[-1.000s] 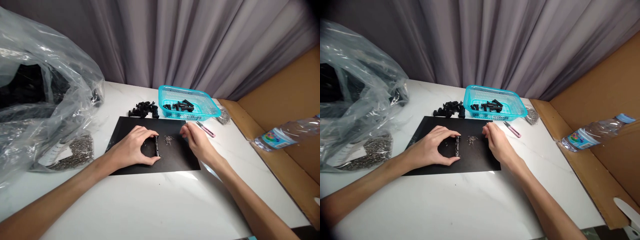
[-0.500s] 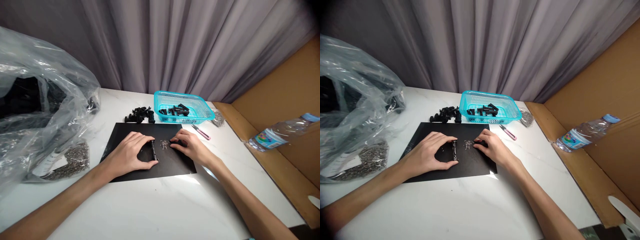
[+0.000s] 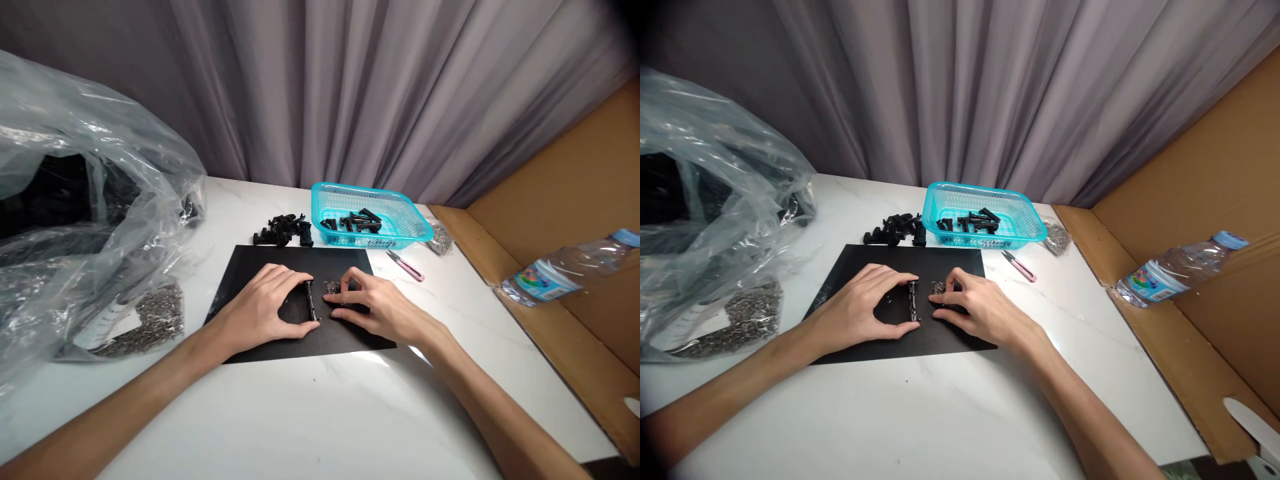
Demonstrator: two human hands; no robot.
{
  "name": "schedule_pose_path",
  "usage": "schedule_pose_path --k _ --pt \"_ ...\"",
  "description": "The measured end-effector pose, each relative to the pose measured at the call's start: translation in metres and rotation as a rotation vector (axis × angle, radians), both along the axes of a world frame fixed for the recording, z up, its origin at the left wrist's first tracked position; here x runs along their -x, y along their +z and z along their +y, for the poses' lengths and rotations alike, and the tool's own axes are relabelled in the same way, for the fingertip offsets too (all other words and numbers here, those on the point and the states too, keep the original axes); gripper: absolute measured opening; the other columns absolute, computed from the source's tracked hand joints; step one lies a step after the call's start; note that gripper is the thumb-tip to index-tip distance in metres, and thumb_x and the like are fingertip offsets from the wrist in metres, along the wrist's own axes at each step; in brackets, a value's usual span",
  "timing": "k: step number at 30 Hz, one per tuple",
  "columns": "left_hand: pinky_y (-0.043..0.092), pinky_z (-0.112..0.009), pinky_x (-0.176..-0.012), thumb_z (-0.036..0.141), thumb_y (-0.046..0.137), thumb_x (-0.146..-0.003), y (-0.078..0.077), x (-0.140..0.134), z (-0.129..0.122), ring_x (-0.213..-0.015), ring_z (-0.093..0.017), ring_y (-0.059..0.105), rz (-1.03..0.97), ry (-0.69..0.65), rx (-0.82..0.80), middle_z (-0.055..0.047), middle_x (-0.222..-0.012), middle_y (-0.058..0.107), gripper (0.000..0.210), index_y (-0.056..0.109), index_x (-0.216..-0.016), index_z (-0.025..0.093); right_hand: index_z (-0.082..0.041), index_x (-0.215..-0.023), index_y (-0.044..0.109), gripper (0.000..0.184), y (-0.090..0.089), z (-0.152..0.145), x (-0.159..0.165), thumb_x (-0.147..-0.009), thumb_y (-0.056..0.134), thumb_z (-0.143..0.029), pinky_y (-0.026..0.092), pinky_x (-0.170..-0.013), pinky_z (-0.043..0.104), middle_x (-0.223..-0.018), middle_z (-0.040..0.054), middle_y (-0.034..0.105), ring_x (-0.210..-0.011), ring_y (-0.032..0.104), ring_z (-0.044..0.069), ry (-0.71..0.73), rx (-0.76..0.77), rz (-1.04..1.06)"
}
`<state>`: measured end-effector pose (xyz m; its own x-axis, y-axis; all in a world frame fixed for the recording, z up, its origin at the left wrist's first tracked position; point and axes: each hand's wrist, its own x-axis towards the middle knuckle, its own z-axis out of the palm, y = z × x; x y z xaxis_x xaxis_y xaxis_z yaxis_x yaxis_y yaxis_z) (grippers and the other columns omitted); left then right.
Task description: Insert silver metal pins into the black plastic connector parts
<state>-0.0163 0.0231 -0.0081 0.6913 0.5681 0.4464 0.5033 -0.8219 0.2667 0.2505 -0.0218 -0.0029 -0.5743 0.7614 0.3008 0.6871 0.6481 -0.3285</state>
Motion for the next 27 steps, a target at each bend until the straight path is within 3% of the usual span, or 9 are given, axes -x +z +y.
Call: schedule_pose_path --k 8,14,17,22,27 --pt "0.051 -0.044 -0.097 0.049 0.079 -0.081 -0.001 0.0 0.002 -0.102 -0.028 0.063 0.007 -0.01 -0.017 -0.01 -0.108 0.071 0.059 0.063 -0.126 0.015 -0.022 -0.099 0.066 0.01 -0.004 0.008 0.003 -0.104 0.058 -0.026 0.051 -0.076 0.03 -0.102 0.0041 0.068 -0.09 0.065 0.017 -0.085 0.058 0.322" --pt "0.051 -0.044 -0.097 0.048 0.08 -0.08 0.001 -0.001 0.0 -0.102 -0.028 0.063 -0.011 -0.004 0.006 -0.009 -0.109 0.072 0.057 0.064 -0.126 0.017 -0.022 -0.097 0.068 0.01 -0.001 0.012 -0.005 -0.101 0.063 -0.03 0.045 -0.065 0.027 -0.097 0.002 0.071 -0.074 0.058 0.014 -0.141 0.194 0.447" --pt "0.051 -0.044 -0.097 0.048 0.08 -0.079 0.001 -0.001 0.0 -0.102 -0.028 0.064 -0.02 -0.002 0.013 -0.009 -0.108 0.072 0.057 0.065 -0.125 0.018 -0.022 -0.102 0.069 0.013 0.0 0.013 -0.01 -0.1 0.063 -0.033 0.045 -0.062 0.027 -0.099 0.0025 0.072 -0.069 0.054 0.013 -0.171 0.241 0.452" --pt "0.051 -0.046 -0.098 0.05 0.079 -0.08 -0.001 0.0 0.001 -0.103 -0.029 0.064 -0.014 -0.002 0.013 -0.009 -0.109 0.072 0.058 0.065 -0.126 0.018 -0.023 -0.109 0.072 0.017 -0.002 0.016 -0.015 -0.1 0.064 -0.035 0.047 -0.066 0.029 -0.103 0.004 0.071 -0.071 0.055 0.014 -0.212 0.173 0.341" --pt "0.05 -0.046 -0.098 0.05 0.078 -0.082 -0.002 0.001 0.001 -0.104 -0.028 0.063 0.021 -0.009 0.0 -0.01 -0.11 0.071 0.059 0.062 -0.128 0.016 -0.027 -0.11 0.078 0.02 0.003 0.013 -0.019 -0.1 0.065 -0.039 0.051 -0.073 0.03 -0.097 0.0037 0.067 -0.085 0.064 0.017 -0.075 0.172 0.274"
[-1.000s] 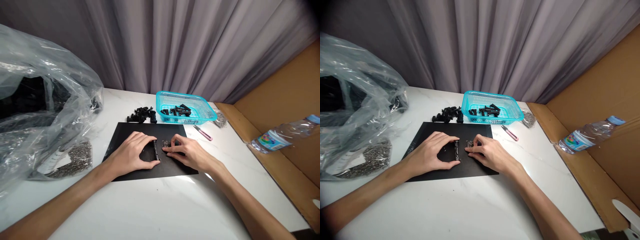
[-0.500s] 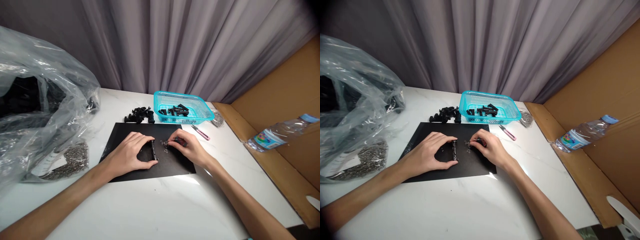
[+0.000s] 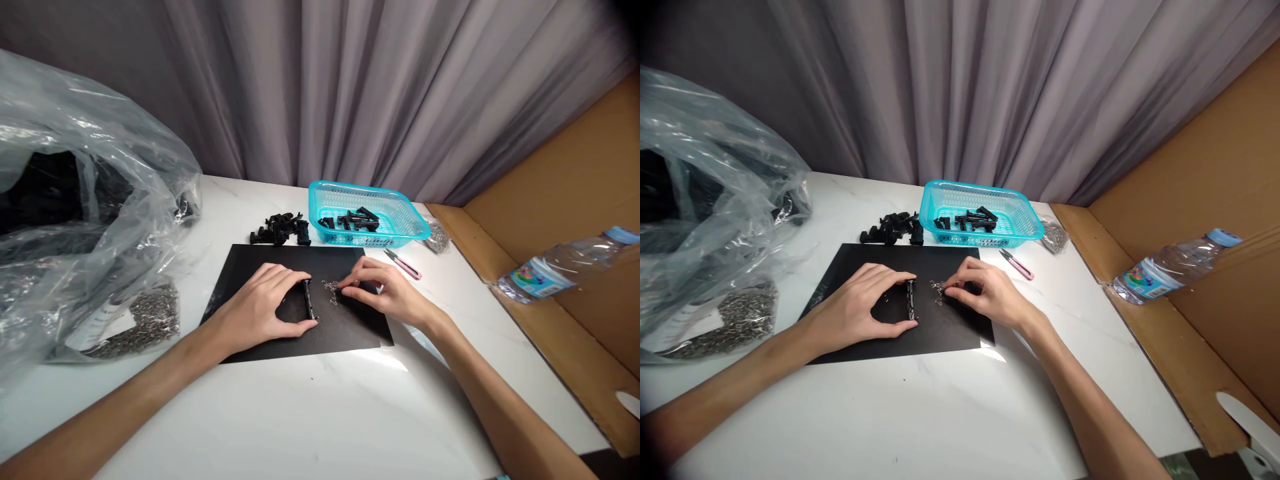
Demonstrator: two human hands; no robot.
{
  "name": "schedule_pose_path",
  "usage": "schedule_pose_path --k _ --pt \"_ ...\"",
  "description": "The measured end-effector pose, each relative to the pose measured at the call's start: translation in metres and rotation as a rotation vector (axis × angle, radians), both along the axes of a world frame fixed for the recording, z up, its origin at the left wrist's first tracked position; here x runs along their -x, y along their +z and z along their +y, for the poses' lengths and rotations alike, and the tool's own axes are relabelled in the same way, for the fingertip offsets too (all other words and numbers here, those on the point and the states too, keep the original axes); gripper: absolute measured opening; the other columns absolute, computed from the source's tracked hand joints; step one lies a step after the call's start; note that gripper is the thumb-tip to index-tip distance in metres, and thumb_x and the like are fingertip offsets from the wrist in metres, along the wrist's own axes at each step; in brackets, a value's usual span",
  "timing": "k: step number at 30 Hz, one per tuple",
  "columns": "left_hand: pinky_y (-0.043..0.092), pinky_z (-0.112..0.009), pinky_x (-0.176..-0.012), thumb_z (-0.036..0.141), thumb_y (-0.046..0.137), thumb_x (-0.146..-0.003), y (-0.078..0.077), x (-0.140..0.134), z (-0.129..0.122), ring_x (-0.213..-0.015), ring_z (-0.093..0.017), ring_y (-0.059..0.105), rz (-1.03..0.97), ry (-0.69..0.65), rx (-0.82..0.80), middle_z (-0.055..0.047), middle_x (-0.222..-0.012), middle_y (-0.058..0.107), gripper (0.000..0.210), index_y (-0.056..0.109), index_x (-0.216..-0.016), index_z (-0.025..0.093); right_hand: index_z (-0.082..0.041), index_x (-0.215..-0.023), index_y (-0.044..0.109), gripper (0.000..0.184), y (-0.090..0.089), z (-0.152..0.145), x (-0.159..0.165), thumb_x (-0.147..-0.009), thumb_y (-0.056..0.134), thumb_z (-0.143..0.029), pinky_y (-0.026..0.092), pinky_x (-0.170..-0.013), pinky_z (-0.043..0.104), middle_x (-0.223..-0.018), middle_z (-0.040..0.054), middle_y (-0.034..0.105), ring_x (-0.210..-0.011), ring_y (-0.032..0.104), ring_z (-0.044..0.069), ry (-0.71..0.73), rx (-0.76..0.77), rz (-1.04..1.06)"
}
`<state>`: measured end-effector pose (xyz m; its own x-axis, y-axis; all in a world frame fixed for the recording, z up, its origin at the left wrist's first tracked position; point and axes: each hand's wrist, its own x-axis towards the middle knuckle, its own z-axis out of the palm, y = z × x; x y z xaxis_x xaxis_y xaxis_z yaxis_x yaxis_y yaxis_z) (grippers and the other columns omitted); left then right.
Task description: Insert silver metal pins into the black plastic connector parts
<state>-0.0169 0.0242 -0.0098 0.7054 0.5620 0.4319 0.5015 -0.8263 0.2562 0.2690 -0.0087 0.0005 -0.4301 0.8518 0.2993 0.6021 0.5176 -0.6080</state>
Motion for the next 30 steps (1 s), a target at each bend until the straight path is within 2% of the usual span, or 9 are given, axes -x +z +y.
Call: schedule_pose_path --k 4,7,10,14,18,21,26,30 --pt "0.05 -0.046 -0.098 0.049 0.077 -0.083 0.0 0.0 0.0 -0.104 -0.029 0.063 -0.001 -0.006 -0.001 -0.011 -0.111 0.071 0.059 0.062 -0.128 0.015 -0.034 -0.128 0.074 0.031 0.007 -0.006 -0.003 -0.1 0.064 -0.045 0.053 -0.077 0.031 -0.102 0.0028 0.062 -0.079 0.063 0.014 0.148 0.038 -0.224" --pt "0.05 -0.046 -0.098 0.049 0.078 -0.081 0.0 0.0 0.0 -0.104 -0.029 0.064 -0.011 -0.006 0.01 -0.01 -0.11 0.072 0.059 0.062 -0.128 0.016 -0.038 -0.136 0.068 0.037 0.009 -0.008 -0.004 -0.101 0.06 -0.047 0.054 -0.077 0.032 -0.105 0.0033 0.06 -0.078 0.063 0.014 0.169 0.033 -0.338" --pt "0.051 -0.046 -0.098 0.049 0.08 -0.08 0.0 0.0 0.0 -0.105 -0.029 0.064 -0.023 -0.003 0.019 -0.01 -0.11 0.072 0.06 0.063 -0.128 0.017 -0.038 -0.138 0.066 0.038 0.009 -0.009 -0.001 -0.101 0.06 -0.046 0.055 -0.08 0.033 -0.105 0.0039 0.06 -0.081 0.064 0.016 0.167 0.015 -0.357" --pt "0.051 -0.045 -0.098 0.049 0.08 -0.081 0.0 0.0 0.0 -0.105 -0.029 0.063 -0.016 -0.007 0.007 -0.01 -0.111 0.071 0.061 0.062 -0.129 0.014 -0.033 -0.132 0.071 0.034 0.006 -0.01 0.005 -0.1 0.064 -0.04 0.055 -0.081 0.033 -0.105 0.0043 0.065 -0.089 0.067 0.018 0.167 -0.02 -0.272" --pt "0.051 -0.045 -0.098 0.049 0.079 -0.081 0.0 0.0 0.0 -0.104 -0.029 0.063 -0.012 -0.008 -0.001 -0.011 -0.11 0.071 0.061 0.063 -0.128 0.013 -0.024 -0.109 0.076 0.016 0.0 -0.008 0.008 -0.102 0.063 -0.031 0.053 -0.076 0.03 -0.101 0.0038 0.068 -0.085 0.066 0.016 0.096 -0.043 -0.113" --pt "0.05 -0.045 -0.099 0.051 0.078 -0.082 0.0 0.0 0.0 -0.104 -0.029 0.062 0.005 -0.006 -0.002 -0.011 -0.109 0.071 0.062 0.063 -0.128 0.012 -0.022 -0.1 0.074 0.013 -0.002 -0.005 0.008 -0.102 0.063 -0.03 0.05 -0.07 0.029 -0.099 0.0038 0.069 -0.083 0.064 0.015 0.045 -0.047 -0.035" --pt "0.05 -0.044 -0.098 0.051 0.078 -0.081 0.001 0.0 -0.001 -0.104 -0.029 0.062 -0.007 0.005 0.024 -0.01 -0.109 0.071 0.061 0.063 -0.128 0.014 -0.024 -0.099 0.075 0.01 0.0 -0.003 0.008 -0.099 0.067 -0.029 0.047 -0.063 0.027 -0.098 0.0024 0.074 -0.079 0.063 0.014 0.01 0.076 0.136" --pt "0.05 -0.043 -0.098 0.049 0.079 -0.081 0.002 0.0 -0.002 -0.105 -0.027 0.061 -0.009 -0.01 0.056 -0.009 -0.11 0.07 0.061 0.062 -0.128 0.015 -0.022 -0.097 0.076 0.011 0.002 -0.005 0.011 -0.096 0.069 -0.03 0.048 -0.064 0.027 -0.097 0.003 0.074 -0.077 0.063 0.014 -0.032 0.146 0.213"
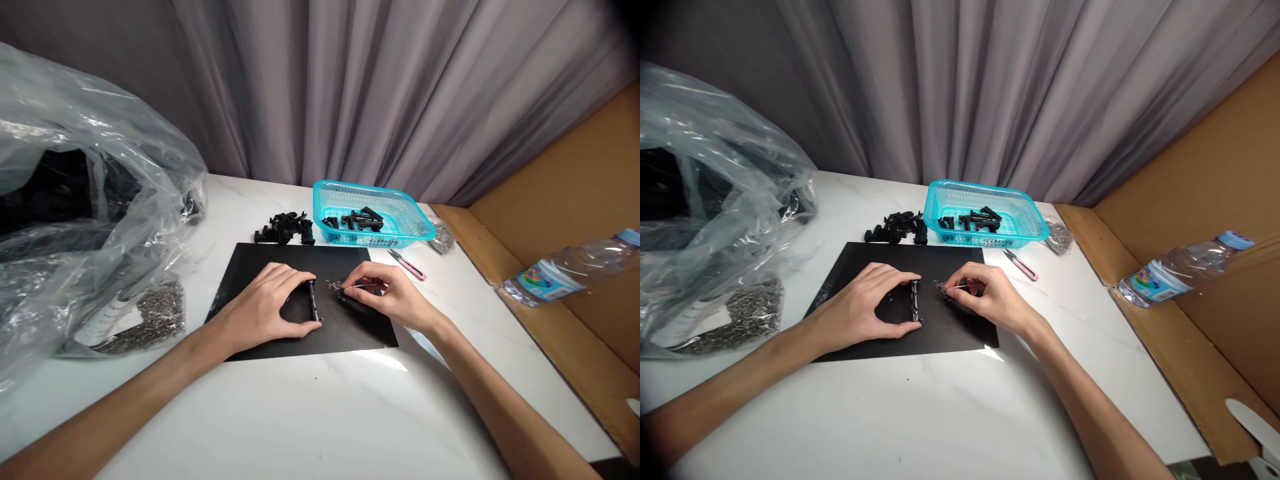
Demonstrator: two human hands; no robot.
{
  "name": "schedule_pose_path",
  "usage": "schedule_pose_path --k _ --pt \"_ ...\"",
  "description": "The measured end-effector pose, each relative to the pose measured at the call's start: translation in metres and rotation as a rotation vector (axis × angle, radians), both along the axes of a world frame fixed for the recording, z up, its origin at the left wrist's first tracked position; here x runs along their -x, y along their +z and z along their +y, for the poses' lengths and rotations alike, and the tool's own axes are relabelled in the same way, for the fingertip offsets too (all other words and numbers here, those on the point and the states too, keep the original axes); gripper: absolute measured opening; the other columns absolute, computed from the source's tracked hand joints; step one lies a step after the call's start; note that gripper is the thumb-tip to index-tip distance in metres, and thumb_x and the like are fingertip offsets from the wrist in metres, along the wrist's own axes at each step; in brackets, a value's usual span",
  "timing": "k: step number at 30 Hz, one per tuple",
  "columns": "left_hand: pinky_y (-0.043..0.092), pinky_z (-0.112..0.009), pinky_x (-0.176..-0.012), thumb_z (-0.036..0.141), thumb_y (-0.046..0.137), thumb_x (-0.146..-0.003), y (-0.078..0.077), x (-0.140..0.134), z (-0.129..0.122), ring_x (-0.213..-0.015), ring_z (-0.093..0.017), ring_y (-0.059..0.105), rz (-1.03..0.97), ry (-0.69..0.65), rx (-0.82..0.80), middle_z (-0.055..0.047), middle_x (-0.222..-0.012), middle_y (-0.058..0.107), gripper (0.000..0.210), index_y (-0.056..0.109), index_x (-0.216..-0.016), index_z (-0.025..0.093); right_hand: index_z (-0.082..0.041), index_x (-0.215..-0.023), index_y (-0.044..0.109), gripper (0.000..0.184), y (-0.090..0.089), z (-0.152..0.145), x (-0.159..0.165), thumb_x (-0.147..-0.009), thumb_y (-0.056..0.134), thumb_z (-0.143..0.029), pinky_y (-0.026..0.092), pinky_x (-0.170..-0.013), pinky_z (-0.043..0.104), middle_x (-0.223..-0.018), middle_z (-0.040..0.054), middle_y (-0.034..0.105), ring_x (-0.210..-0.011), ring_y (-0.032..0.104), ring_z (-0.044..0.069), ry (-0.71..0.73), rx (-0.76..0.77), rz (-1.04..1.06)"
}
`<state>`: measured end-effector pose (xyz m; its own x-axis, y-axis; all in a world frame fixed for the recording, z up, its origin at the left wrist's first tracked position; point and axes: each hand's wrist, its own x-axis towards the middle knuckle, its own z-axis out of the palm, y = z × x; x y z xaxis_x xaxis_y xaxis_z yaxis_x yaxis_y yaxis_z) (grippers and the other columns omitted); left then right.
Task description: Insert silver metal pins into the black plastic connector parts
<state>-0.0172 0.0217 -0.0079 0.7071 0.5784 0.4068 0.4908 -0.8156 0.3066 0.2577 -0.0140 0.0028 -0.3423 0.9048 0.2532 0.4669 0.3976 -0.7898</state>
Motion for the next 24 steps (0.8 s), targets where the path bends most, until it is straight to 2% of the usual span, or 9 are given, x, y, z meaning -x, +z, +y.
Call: schedule_pose_path --k 6,11,14,17,19,24 --pt "0.051 -0.041 -0.099 0.05 0.082 -0.076 0.004 -0.003 -0.01 -0.109 -0.027 0.059 -0.002 -0.055 0.089 -0.007 -0.112 0.071 0.065 0.061 -0.129 0.018 -0.02 -0.098 0.075 0.011 -0.003 -0.001 0.004 -0.095 0.065 -0.024 0.047 -0.063 0.026 -0.096 0.003 0.076 -0.074 0.062 0.014 -0.02 0.025 0.009" --pt "0.052 -0.042 -0.097 0.05 0.082 -0.074 0.005 -0.005 -0.014 -0.109 -0.028 0.059 0.005 -0.044 0.073 -0.008 -0.112 0.073 0.063 0.063 -0.126 0.018 -0.024 -0.115 0.077 0.025 -0.003 -0.003 0.009 -0.097 0.06 -0.019 0.045 -0.063 0.026 -0.099 0.0031 0.073 -0.073 0.06 0.013 0.046 -0.042 -0.059" --pt "0.052 -0.042 -0.098 0.05 0.082 -0.075 0.004 -0.005 -0.014 -0.108 -0.028 0.059 0.009 -0.044 0.061 -0.008 -0.113 0.073 0.063 0.063 -0.126 0.018 -0.024 -0.107 0.079 0.021 -0.004 -0.004 0.01 -0.097 0.06 -0.019 0.046 -0.065 0.027 -0.098 0.0032 0.075 -0.078 0.064 0.014 0.039 -0.045 -0.053" --pt "0.053 -0.042 -0.097 0.05 0.083 -0.074 0.003 -0.006 -0.013 -0.108 -0.027 0.059 -0.001 -0.043 0.06 -0.008 -0.113 0.074 0.063 0.064 -0.125 0.018 -0.023 -0.102 0.078 0.016 -0.004 -0.004 0.011 -0.097 0.062 -0.023 0.047 -0.064 0.027 -0.098 0.0027 0.078 -0.074 0.064 0.013 0.007 -0.005 -0.025" --pt "0.053 -0.041 -0.097 0.049 0.083 -0.073 0.003 -0.006 -0.013 -0.108 -0.027 0.058 -0.012 -0.041 0.057 -0.007 -0.113 0.074 0.062 0.064 -0.124 0.019 -0.022 -0.1 0.077 0.015 -0.004 -0.004 0.011 -0.097 0.063 -0.026 0.045 -0.061 0.026 -0.098 0.0022 0.078 -0.068 0.06 0.012 -0.004 0.011 -0.014" --pt "0.053 -0.04 -0.096 0.049 0.085 -0.072 0.001 -0.006 -0.012 -0.109 -0.027 0.057 -0.026 -0.031 0.054 -0.005 -0.113 0.074 0.06 0.065 -0.122 0.021 -0.02 -0.1 0.075 0.014 -0.003 -0.005 0.013 -0.097 0.063 -0.027 0.038 -0.054 0.024 -0.08 -0.0007 0.073 -0.056 0.045 0.009 -0.042 -0.006 -0.024"
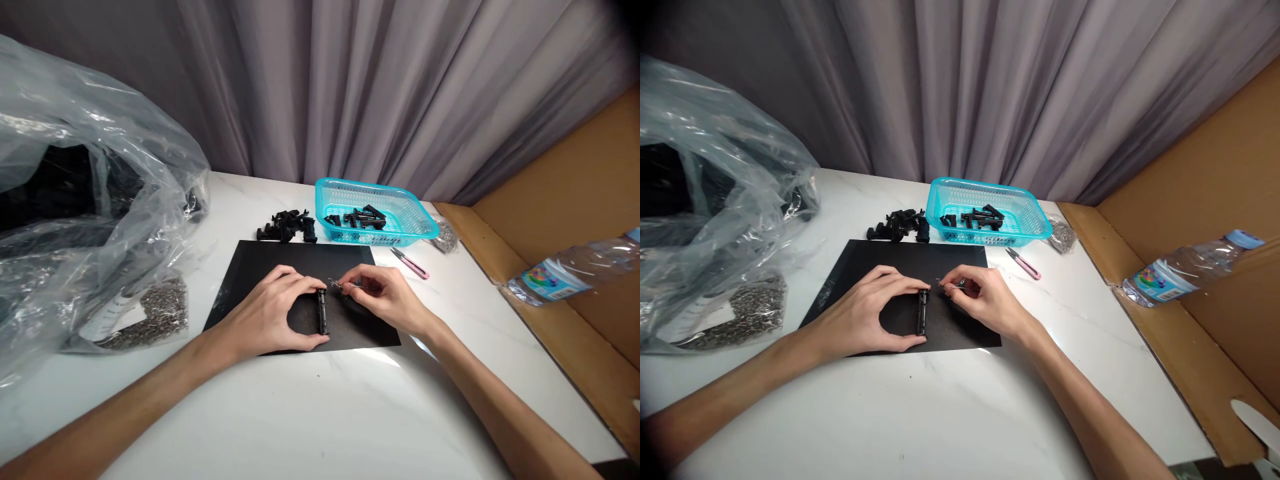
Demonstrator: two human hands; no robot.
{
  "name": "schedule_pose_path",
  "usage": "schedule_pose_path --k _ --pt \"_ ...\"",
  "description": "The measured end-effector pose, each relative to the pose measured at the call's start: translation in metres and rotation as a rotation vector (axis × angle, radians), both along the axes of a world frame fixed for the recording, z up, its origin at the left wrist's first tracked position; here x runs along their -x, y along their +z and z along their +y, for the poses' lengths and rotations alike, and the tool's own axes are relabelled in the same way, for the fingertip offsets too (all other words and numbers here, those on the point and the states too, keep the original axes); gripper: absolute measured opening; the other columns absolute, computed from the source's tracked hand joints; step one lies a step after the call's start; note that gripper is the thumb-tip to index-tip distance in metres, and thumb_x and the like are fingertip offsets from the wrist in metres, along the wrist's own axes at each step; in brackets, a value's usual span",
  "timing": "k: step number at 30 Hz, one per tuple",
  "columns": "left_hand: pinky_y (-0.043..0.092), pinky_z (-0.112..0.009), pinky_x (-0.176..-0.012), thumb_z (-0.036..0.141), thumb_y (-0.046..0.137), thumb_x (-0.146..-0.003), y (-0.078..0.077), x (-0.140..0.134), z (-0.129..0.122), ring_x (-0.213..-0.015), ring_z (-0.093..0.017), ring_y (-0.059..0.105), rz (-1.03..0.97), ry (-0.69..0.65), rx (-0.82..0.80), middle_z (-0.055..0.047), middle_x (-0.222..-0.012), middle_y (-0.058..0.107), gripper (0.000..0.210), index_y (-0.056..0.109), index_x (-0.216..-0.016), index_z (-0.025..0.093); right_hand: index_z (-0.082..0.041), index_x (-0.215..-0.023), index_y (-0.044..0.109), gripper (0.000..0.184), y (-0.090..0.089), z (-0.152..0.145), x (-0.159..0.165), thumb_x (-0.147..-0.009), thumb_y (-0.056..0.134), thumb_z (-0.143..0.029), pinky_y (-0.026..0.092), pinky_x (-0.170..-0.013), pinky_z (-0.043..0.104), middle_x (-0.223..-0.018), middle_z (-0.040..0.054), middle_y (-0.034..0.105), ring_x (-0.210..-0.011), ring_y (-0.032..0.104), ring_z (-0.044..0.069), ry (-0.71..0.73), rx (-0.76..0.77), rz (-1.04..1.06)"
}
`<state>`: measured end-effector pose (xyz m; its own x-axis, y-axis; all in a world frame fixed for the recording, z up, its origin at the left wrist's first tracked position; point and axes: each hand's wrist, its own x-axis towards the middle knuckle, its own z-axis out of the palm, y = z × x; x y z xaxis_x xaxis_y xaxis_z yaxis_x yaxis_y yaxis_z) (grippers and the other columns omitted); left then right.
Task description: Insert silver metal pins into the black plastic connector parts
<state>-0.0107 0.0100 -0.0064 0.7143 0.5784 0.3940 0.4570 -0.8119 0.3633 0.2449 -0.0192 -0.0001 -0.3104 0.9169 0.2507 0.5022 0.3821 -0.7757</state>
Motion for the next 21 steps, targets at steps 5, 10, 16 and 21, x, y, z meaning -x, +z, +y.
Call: schedule_pose_path --k 5,10,16,21 --pt "0.05 -0.042 -0.1 0.049 0.085 -0.071 -0.001 0.0 0.0 -0.111 -0.028 0.057 0.008 0.002 0.027 -0.006 -0.115 0.073 0.063 0.065 -0.124 0.021 -0.022 -0.104 0.076 0.015 -0.004 0.001 0.001 -0.097 0.063 -0.025 0.043 -0.058 0.025 -0.087 0.0003 0.076 -0.06 0.052 0.01 0.01 0.024 -0.015" --pt "0.049 -0.043 -0.101 0.051 0.085 -0.071 -0.001 0.001 0.0 -0.113 -0.028 0.057 -0.009 0.002 0.08 -0.006 -0.115 0.072 0.064 0.065 -0.125 0.023 -0.023 -0.105 0.075 0.015 -0.003 0.001 0.001 -0.1 0.063 -0.031 0.053 -0.072 0.028 -0.102 0.0032 0.079 -0.085 0.072 0.017 0.058 0.051 0.049" --pt "0.048 -0.045 -0.102 0.052 0.086 -0.07 -0.001 0.0 0.0 -0.115 -0.03 0.058 -0.01 0.007 0.118 -0.007 -0.117 0.071 0.065 0.064 -0.124 0.022 -0.025 -0.101 0.076 0.016 -0.002 -0.003 0.007 -0.101 0.061 -0.029 0.054 -0.072 0.03 -0.111 0.0049 0.074 -0.082 0.069 0.016 -0.007 -0.106 -0.059" --pt "0.043 -0.046 -0.105 0.053 0.085 -0.071 0.002 -0.001 0.001 -0.114 -0.029 0.061 -0.013 -0.018 0.09 -0.007 -0.117 0.071 0.062 0.064 -0.122 0.023 -0.023 -0.102 0.075 0.014 -0.008 -0.004 0.013 -0.1 0.061 -0.026 0.049 -0.062 0.028 -0.101 0.005 0.071 -0.069 0.059 0.013 -0.064 -0.2 -0.051"
